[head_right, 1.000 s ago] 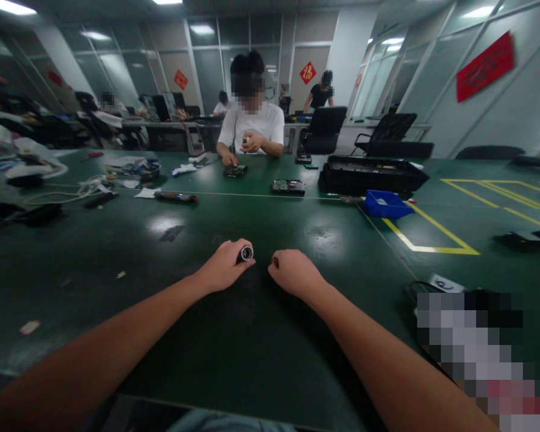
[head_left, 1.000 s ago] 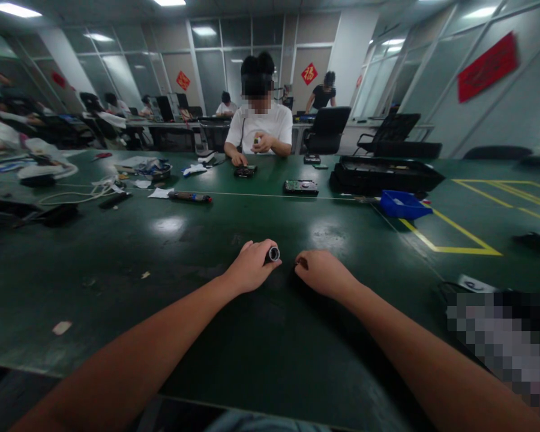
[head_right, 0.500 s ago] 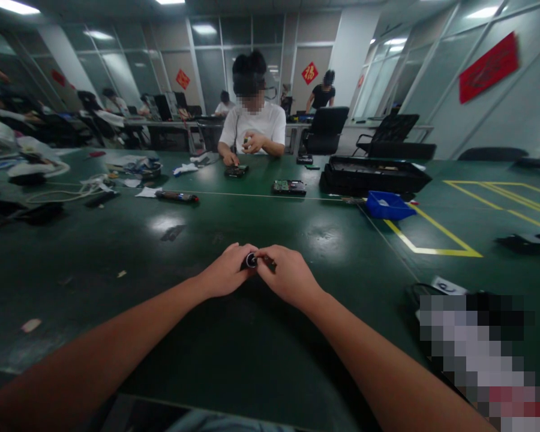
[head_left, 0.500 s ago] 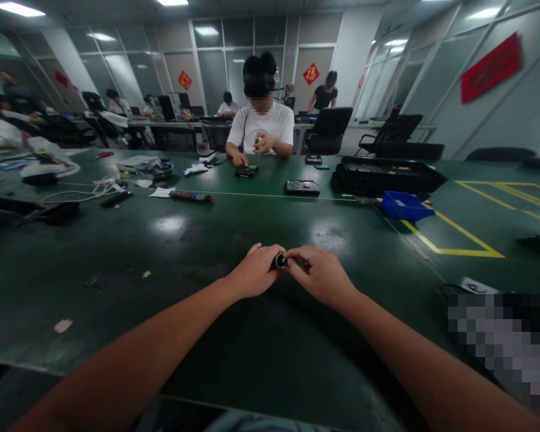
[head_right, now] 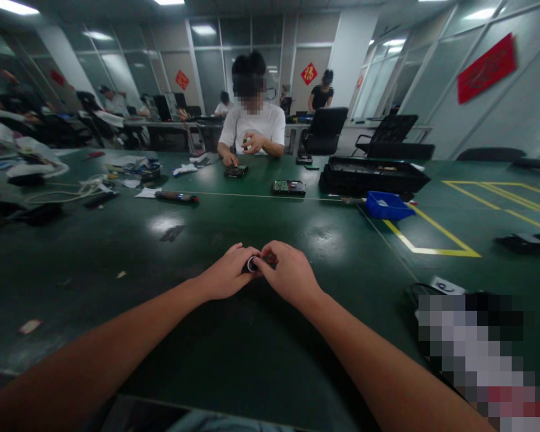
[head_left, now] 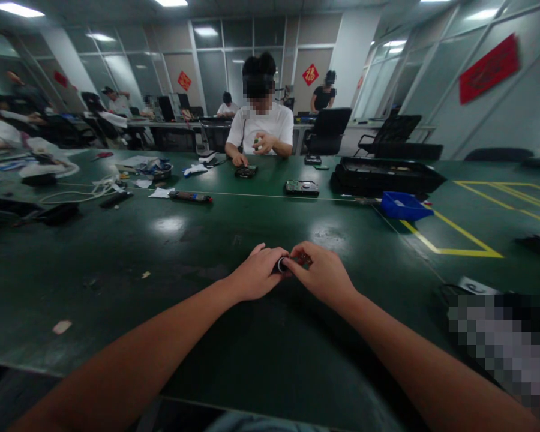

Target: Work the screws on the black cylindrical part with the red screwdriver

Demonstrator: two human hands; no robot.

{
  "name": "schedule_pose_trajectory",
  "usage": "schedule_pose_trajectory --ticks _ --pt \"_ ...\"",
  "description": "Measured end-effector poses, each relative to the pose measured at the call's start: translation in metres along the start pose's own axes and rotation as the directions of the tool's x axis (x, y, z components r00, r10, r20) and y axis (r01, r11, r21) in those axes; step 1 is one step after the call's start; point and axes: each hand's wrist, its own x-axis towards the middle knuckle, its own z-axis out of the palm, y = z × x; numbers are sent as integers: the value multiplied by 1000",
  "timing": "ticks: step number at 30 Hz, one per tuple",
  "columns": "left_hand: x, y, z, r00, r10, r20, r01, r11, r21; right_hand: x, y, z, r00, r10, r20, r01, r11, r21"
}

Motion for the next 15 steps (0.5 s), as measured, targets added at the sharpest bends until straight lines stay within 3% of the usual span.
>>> schedule_pose_trajectory --ticks 4,11,15 --pt "0 0 -2 1000 -21 -12 20 999 -32 -3 -2 -5 1000 -12 -23 13 999 34" --pt "2 -6 -3 982 -123 -144 111 990 -89 -6 -4 -18 958 -71 -276 95 993 73" --pt "2 -8 -4 972 -164 -169 139 979 -150 -10 -6 -23 955 -88 -285 109 992 59"
